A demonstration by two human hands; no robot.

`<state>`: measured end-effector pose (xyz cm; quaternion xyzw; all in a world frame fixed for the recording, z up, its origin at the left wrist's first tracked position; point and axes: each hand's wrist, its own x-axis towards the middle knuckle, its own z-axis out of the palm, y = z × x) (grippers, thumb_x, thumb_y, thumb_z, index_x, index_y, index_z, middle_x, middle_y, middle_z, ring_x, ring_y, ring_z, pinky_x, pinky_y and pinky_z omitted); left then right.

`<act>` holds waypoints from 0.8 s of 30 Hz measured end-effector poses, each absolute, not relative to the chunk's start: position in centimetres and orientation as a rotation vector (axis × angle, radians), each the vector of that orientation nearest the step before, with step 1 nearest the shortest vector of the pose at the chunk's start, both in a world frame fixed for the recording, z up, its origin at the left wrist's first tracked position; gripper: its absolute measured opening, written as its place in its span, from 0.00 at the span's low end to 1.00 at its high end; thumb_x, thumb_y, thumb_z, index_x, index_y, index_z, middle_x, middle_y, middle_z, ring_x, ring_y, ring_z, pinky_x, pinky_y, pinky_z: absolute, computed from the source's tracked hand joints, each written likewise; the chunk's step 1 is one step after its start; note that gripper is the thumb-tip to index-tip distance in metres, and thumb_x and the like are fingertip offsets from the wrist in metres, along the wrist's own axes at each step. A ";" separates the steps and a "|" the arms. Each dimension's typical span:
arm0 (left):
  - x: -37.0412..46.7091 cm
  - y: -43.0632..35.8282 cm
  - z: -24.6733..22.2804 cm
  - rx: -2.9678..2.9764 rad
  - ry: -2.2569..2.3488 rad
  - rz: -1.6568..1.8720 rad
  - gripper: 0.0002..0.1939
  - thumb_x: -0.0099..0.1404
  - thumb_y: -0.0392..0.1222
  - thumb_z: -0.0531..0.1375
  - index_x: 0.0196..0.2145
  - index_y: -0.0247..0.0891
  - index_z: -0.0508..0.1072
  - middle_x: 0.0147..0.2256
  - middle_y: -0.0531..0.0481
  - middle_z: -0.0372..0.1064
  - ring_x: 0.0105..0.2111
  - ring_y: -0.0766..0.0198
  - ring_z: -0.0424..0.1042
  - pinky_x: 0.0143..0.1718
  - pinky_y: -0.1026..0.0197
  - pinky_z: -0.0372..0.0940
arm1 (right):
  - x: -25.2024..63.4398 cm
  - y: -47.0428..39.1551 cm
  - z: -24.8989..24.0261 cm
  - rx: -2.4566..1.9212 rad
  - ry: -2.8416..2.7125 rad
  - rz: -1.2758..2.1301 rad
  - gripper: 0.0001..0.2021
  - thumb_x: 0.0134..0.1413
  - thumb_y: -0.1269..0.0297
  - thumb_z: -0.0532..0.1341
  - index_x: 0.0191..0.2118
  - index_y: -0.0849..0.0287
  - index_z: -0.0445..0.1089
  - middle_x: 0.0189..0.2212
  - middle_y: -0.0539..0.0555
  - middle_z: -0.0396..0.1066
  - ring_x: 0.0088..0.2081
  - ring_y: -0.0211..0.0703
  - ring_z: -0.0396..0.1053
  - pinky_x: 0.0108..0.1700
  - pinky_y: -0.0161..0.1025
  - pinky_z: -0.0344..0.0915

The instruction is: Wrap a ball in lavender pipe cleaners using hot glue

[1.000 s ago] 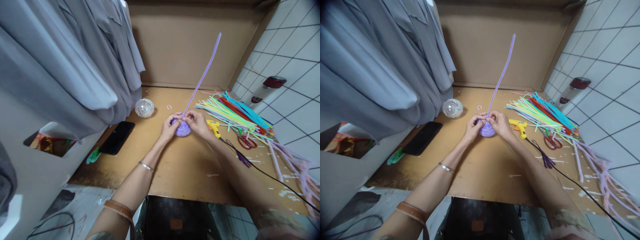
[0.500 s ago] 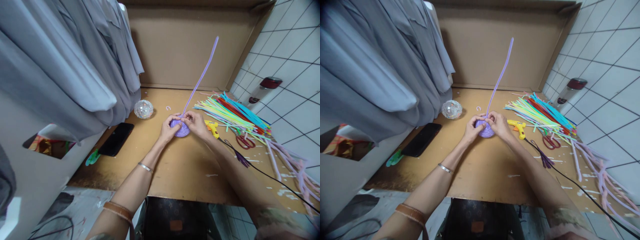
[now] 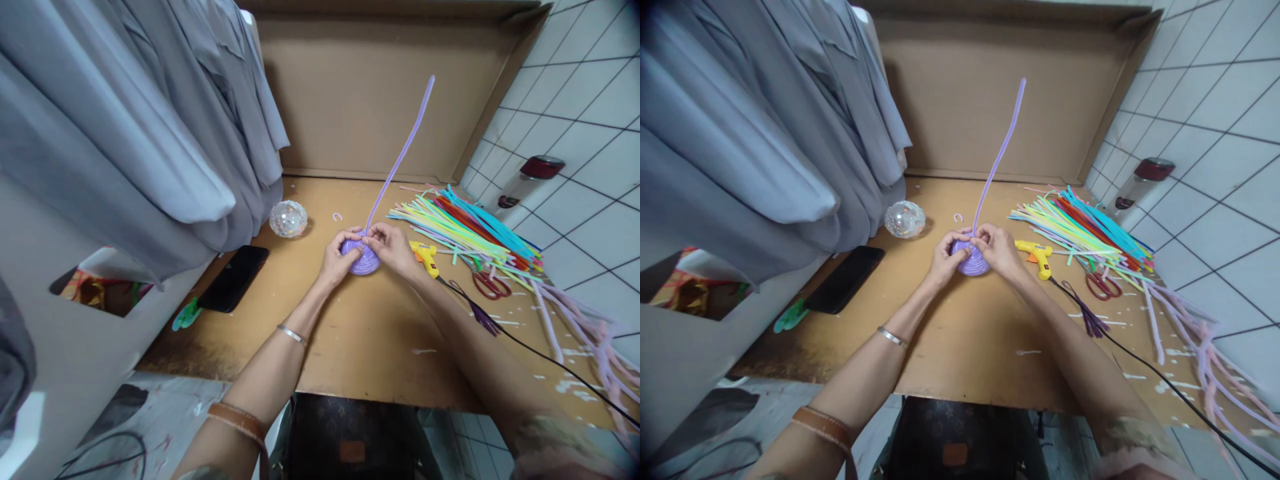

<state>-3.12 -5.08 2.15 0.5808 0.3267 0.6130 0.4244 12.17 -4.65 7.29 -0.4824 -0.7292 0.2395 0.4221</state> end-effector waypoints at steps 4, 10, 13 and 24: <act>-3.0 -5.0 1.9 1.398 0.787 1.555 0.10 0.56 0.46 0.66 0.34 0.39 0.75 0.52 0.41 0.75 0.56 0.51 0.72 0.61 0.49 0.61 | 12.1 -4.8 7.4 -1.217 -1.842 0.597 0.07 0.46 0.59 0.60 0.27 0.56 0.66 0.20 0.48 0.65 0.24 0.37 0.59 0.29 0.36 0.55; -2.9 -4.9 1.9 1.351 0.797 1.556 0.12 0.58 0.48 0.67 0.34 0.38 0.74 0.51 0.41 0.75 0.56 0.52 0.72 0.61 0.50 0.62 | 12.0 -4.8 7.6 -1.224 -1.826 0.633 0.06 0.45 0.60 0.60 0.26 0.56 0.65 0.20 0.47 0.63 0.24 0.37 0.59 0.29 0.36 0.55; -2.9 -4.9 1.9 1.343 0.828 1.555 0.12 0.58 0.47 0.67 0.35 0.39 0.74 0.52 0.41 0.75 0.55 0.52 0.73 0.60 0.50 0.63 | 11.9 -4.8 7.7 -1.239 -1.822 0.646 0.06 0.46 0.61 0.60 0.26 0.56 0.65 0.20 0.47 0.63 0.24 0.37 0.59 0.29 0.36 0.54; -3.0 -5.0 2.1 1.320 0.813 1.547 0.10 0.56 0.42 0.65 0.36 0.38 0.73 0.52 0.41 0.75 0.55 0.54 0.73 0.60 0.51 0.62 | 12.6 -4.2 7.6 -1.104 -1.722 0.875 0.14 0.45 0.52 0.62 0.25 0.57 0.63 0.21 0.47 0.61 0.25 0.35 0.56 0.29 0.36 0.54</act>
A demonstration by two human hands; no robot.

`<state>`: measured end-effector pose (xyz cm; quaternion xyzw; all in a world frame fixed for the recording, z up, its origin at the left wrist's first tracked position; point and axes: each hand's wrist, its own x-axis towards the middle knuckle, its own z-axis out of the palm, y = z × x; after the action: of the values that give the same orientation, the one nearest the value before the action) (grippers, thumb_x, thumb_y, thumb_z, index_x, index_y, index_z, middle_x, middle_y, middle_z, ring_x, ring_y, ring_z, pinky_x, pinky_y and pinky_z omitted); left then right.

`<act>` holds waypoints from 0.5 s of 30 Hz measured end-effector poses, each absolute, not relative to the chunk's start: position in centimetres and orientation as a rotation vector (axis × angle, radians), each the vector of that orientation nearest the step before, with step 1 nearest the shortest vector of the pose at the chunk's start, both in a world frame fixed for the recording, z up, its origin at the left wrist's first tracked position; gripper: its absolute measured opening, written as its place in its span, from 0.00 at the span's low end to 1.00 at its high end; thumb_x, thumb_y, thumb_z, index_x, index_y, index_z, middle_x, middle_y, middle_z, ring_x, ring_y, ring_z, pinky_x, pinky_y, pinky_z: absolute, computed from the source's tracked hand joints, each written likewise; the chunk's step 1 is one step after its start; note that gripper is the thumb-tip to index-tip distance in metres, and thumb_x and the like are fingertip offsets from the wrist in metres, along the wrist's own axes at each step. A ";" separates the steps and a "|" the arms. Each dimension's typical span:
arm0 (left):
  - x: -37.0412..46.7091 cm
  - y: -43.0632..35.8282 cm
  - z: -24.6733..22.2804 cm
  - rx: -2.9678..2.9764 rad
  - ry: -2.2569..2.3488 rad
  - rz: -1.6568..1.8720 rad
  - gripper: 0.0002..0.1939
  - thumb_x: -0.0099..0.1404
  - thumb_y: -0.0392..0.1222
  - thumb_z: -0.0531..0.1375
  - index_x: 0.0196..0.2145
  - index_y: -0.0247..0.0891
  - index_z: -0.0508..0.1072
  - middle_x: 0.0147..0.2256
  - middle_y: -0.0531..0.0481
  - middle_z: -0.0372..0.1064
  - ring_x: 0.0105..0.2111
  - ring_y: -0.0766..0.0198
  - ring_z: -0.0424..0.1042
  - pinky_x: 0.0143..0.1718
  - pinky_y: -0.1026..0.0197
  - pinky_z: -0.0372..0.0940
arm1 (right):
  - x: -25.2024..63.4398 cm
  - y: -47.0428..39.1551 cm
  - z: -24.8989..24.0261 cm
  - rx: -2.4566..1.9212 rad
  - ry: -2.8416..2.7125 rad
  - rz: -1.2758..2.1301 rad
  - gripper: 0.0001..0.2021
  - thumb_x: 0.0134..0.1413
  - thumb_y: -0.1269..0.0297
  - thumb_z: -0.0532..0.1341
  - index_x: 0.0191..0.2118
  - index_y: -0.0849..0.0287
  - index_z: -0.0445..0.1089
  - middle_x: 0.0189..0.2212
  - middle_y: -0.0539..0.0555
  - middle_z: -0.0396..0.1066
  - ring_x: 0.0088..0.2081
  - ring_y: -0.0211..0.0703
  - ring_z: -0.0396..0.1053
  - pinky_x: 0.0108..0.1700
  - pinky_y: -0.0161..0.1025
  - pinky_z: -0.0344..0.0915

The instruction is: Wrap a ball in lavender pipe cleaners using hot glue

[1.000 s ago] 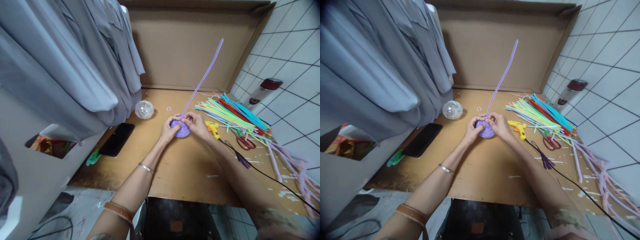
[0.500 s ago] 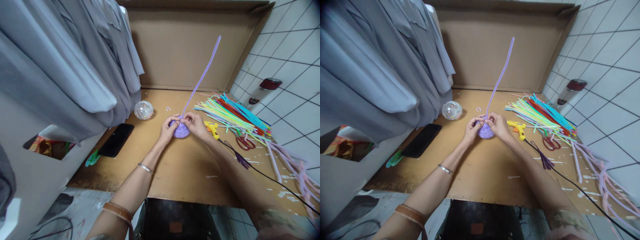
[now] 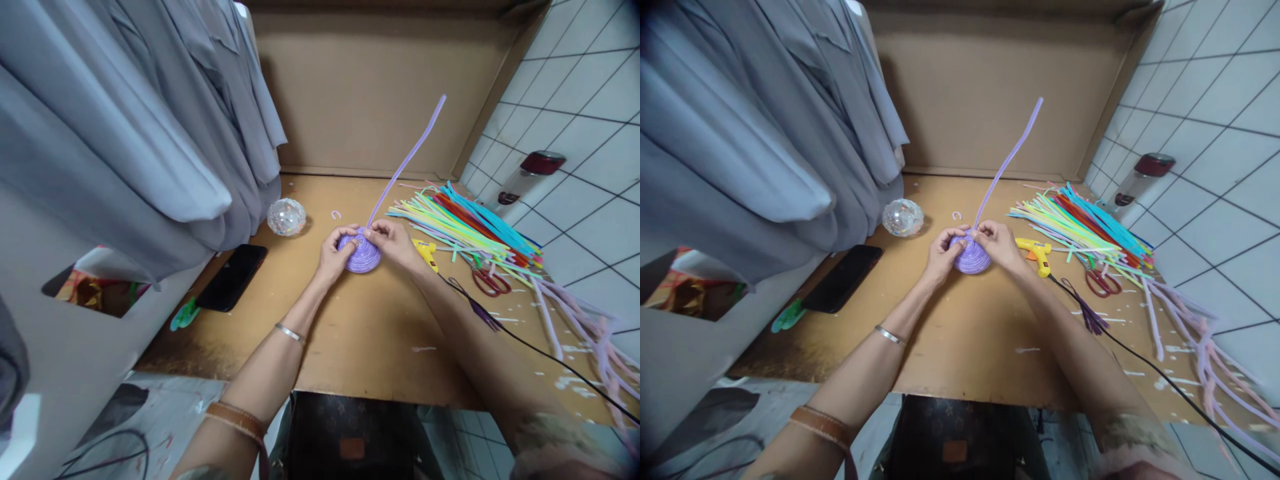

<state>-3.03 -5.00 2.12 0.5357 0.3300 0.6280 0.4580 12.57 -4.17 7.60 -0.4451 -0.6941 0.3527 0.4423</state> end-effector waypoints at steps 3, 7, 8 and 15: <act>-3.0 -5.0 2.2 1.315 0.811 1.545 0.10 0.56 0.42 0.65 0.36 0.38 0.73 0.52 0.41 0.75 0.55 0.54 0.73 0.60 0.51 0.62 | 12.8 -4.0 7.6 -1.071 -1.737 0.890 0.16 0.47 0.49 0.63 0.24 0.56 0.63 0.20 0.45 0.58 0.24 0.34 0.54 0.29 0.36 0.54; -3.0 -4.9 2.1 1.332 0.825 1.535 0.10 0.56 0.42 0.65 0.36 0.39 0.73 0.51 0.42 0.76 0.55 0.54 0.73 0.60 0.52 0.62 | 13.0 -3.8 7.4 -1.055 -1.761 0.881 0.15 0.46 0.50 0.63 0.25 0.56 0.64 0.20 0.46 0.60 0.25 0.35 0.56 0.29 0.37 0.55; -3.0 -4.9 2.1 1.339 0.828 1.536 0.10 0.56 0.42 0.65 0.36 0.39 0.73 0.51 0.42 0.76 0.55 0.54 0.73 0.60 0.52 0.62 | 13.0 -3.8 7.4 -1.060 -1.766 0.868 0.14 0.46 0.51 0.63 0.25 0.57 0.65 0.21 0.46 0.61 0.25 0.36 0.57 0.30 0.37 0.55; -3.0 -4.6 1.7 1.378 0.834 1.535 0.14 0.57 0.46 0.66 0.39 0.39 0.72 0.54 0.41 0.73 0.57 0.52 0.70 0.62 0.51 0.60 | 13.0 -4.0 7.3 -1.109 -1.887 0.534 0.09 0.48 0.57 0.63 0.29 0.57 0.69 0.31 0.52 0.68 0.32 0.40 0.62 0.36 0.38 0.59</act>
<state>-3.01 -4.61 1.68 0.5553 0.3361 0.6186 0.4427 13.03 -3.99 7.32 -0.4445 -0.7564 0.2138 0.4297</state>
